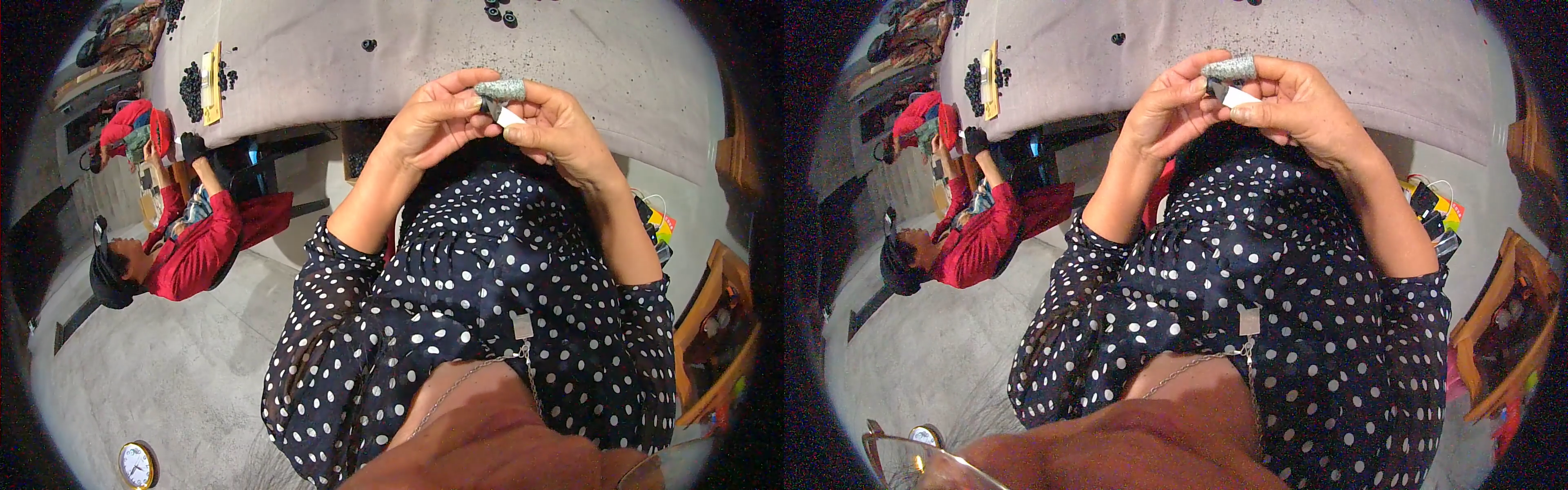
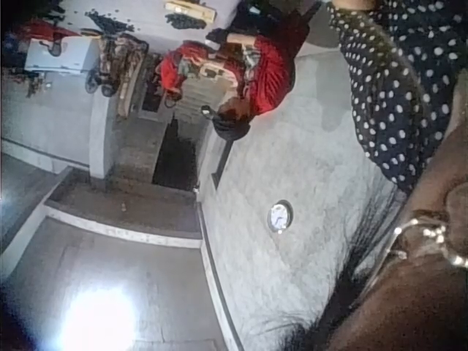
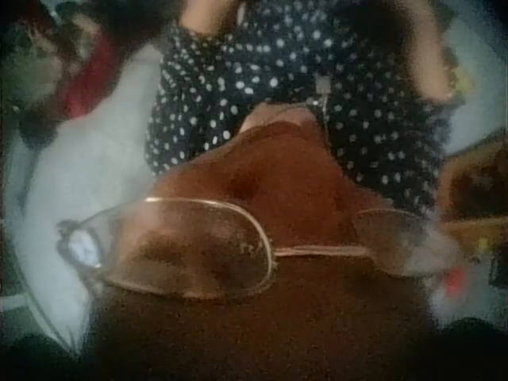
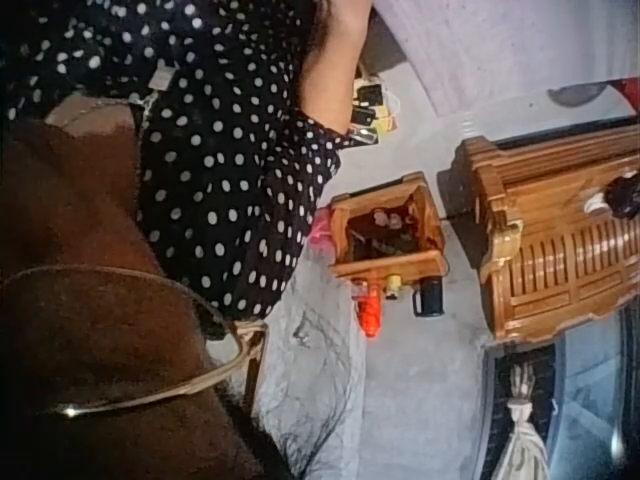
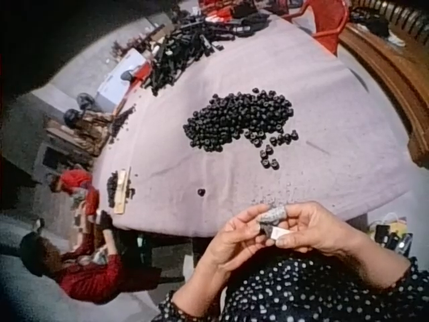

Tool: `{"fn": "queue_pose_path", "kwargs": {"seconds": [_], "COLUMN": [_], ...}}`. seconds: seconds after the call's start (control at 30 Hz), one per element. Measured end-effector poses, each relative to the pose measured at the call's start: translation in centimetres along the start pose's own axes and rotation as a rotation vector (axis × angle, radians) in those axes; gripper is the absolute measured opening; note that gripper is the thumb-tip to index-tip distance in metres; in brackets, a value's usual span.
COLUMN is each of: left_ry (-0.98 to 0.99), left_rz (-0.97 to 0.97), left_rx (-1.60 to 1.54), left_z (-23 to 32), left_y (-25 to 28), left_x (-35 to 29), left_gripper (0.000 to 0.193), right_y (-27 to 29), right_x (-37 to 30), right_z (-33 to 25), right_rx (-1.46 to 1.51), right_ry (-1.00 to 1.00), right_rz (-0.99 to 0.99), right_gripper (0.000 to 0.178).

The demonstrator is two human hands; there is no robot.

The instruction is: The person assembles small black plastic components by hand at a workbench.

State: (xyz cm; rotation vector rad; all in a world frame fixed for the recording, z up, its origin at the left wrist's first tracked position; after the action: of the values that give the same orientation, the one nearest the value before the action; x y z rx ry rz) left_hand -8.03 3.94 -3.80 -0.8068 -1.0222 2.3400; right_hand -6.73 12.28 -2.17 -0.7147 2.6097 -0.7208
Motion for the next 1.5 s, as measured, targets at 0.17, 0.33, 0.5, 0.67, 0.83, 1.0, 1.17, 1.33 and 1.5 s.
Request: {"fn": "queue_pose_path", "kwargs": {"seconds": [0.17, 0.33, 0.5, 0.67, 0.83, 1.0, 1.17, 1.33, 1.5], "left_ry": [-0.004, -0.002, 0.021, 0.018, -0.017, -0.015, -0.016, 0.004, -0.023], "left_rz": [-0.034, -0.045, -0.021, -0.052, -0.009, -0.009, -0.053, -0.059, -0.051], "left_rx": [0.011, 0.016, 0.105, 0.1, 0.06, 0.005, 0.03, 0.083, 0.136], "left_z": [0.1, 0.1, 0.0, -0.1, -0.1, -0.2, 0.3, 0.2, 0.5], "left_y": [0.5, 0.2, 0.0, 0.1, -0.5, -0.2, -0.3, -0.2, -0.6], "left_x": [0.1, 0.0, -0.2, -0.2, -0.3, -0.2, -0.4, -0.5, -0.8], "left_gripper": [0.037, 0.038, 0.046, 0.044, 0.034, 0.036, 0.042, 0.047, 0.04], "right_y": [-0.5, -0.2, -0.1, -0.1, 0.5, 0.2, -0.7, -0.6, -0.5], "right_x": [0.0, 0.1, 0.0, 0.0, 0.1, -0.1, 0.0, 0.1, 0.2], "right_z": [-0.5, 0.0, 0.2, 0.2, 0.6, 0.4, 0.1, 0.3, 0.3], "right_rx": [0.013, 0.002, 0.02, 0.022, 0.015, 0.022, -0.021, 0.051, 0.046], "right_ry": [0.042, -0.009, -0.009, -0.004, -0.036, -0.022, -0.008, -0.029, -0.031], "right_rz": [0.0, -0.006, -0.005, -0.002, 0.021, 0.001, -0.02, -0.027, -0.023], "right_gripper": [0.035, 0.033, 0.032, 0.033, 0.033, 0.035, 0.035, 0.034, 0.032]}}
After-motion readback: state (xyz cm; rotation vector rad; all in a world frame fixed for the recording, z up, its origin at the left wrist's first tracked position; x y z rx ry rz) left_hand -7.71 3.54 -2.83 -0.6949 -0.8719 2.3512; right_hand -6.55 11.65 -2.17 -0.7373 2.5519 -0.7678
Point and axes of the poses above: each hand's wrist, its own x-axis towards the middle knuckle, its own y-axis out of the back of the hand, z = x × y, the point moved 10 cm from there along x, towards the middle knuckle, and after that the axes turned 2 degrees about x, right-handed, at the moved point
